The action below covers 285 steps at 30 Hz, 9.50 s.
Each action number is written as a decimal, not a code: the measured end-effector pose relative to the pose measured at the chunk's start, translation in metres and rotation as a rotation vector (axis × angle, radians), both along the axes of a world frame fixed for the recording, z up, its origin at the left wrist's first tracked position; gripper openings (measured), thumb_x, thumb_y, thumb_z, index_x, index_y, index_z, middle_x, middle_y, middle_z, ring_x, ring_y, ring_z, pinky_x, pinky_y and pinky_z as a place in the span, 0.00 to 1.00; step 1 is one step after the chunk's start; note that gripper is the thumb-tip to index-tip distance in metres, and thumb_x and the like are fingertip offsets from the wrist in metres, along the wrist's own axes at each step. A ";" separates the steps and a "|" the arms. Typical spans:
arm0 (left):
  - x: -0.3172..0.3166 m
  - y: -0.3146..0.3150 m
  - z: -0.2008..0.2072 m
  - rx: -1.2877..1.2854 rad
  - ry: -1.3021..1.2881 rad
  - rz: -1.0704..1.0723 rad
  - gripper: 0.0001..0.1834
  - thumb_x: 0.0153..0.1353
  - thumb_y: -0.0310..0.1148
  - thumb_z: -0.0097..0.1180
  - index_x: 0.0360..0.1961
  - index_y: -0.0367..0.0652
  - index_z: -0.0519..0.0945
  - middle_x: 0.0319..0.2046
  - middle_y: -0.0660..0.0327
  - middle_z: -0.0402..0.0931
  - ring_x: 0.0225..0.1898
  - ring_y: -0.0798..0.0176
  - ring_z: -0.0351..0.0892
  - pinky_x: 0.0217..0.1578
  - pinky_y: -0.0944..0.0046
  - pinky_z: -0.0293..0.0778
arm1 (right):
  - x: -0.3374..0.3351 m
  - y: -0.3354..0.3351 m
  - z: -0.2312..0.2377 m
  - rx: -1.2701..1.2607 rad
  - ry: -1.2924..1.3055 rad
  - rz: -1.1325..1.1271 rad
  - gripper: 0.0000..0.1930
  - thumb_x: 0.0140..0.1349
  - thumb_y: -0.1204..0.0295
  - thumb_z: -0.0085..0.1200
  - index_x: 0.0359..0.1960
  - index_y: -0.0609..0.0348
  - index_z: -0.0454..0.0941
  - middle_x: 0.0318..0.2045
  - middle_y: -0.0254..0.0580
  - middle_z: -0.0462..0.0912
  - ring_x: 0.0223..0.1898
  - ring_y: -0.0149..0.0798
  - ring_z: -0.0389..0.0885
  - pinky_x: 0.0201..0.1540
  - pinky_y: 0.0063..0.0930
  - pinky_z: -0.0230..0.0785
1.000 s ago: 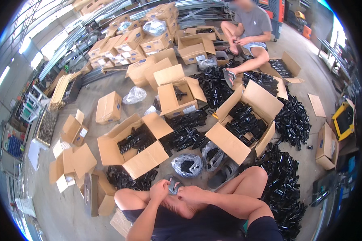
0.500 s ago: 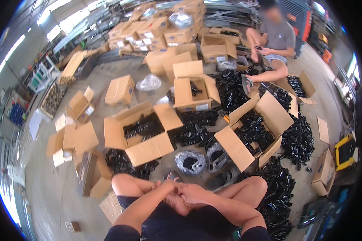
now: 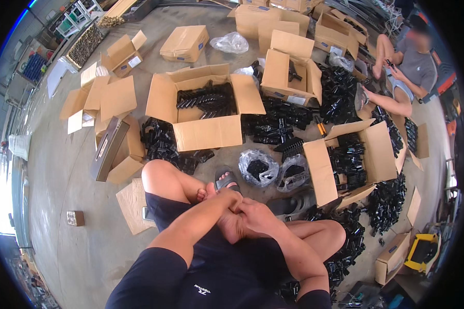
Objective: The person picks up black plastic components from various cardboard boxes on the floor, fits them together, and places the assembled items into a different box.
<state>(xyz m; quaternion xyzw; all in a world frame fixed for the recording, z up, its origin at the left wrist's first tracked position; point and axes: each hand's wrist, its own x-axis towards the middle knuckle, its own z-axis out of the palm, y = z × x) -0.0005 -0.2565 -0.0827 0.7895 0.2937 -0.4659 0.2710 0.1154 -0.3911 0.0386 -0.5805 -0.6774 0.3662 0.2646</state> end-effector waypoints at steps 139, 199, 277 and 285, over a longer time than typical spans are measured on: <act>0.066 0.016 0.189 0.282 -1.336 0.564 0.11 0.68 0.37 0.60 0.39 0.39 0.76 0.22 0.60 0.80 0.25 0.70 0.79 0.25 0.66 0.74 | 0.101 -0.013 0.106 0.387 -0.308 -0.502 0.08 0.57 0.69 0.63 0.33 0.54 0.77 0.24 0.41 0.82 0.26 0.48 0.83 0.28 0.40 0.73; 0.096 0.002 0.163 -0.867 -1.293 0.986 0.14 0.76 0.31 0.43 0.60 0.43 0.67 0.48 0.56 0.80 0.43 0.59 0.85 0.43 0.54 0.86 | 0.111 0.026 0.047 0.132 1.323 -0.867 0.15 0.68 0.68 0.63 0.50 0.63 0.78 0.26 0.24 0.76 0.20 0.15 0.64 0.19 0.15 0.50; 0.096 0.030 0.150 0.674 -1.605 0.117 0.22 0.46 0.33 0.74 0.45 0.40 0.83 0.42 0.56 0.86 0.43 0.53 0.87 0.49 0.50 0.82 | 0.110 0.030 0.045 0.472 0.287 -0.740 0.10 0.61 0.85 0.58 0.44 0.64 0.83 0.40 0.44 0.83 0.35 0.32 0.83 0.35 0.24 0.75; 0.096 0.024 0.155 0.677 -1.580 0.107 0.23 0.45 0.32 0.73 0.45 0.42 0.83 0.43 0.57 0.86 0.45 0.55 0.87 0.51 0.50 0.81 | 0.108 0.034 0.043 0.616 -0.041 -0.630 0.10 0.58 0.83 0.61 0.43 0.63 0.82 0.38 0.47 0.82 0.34 0.47 0.84 0.36 0.33 0.78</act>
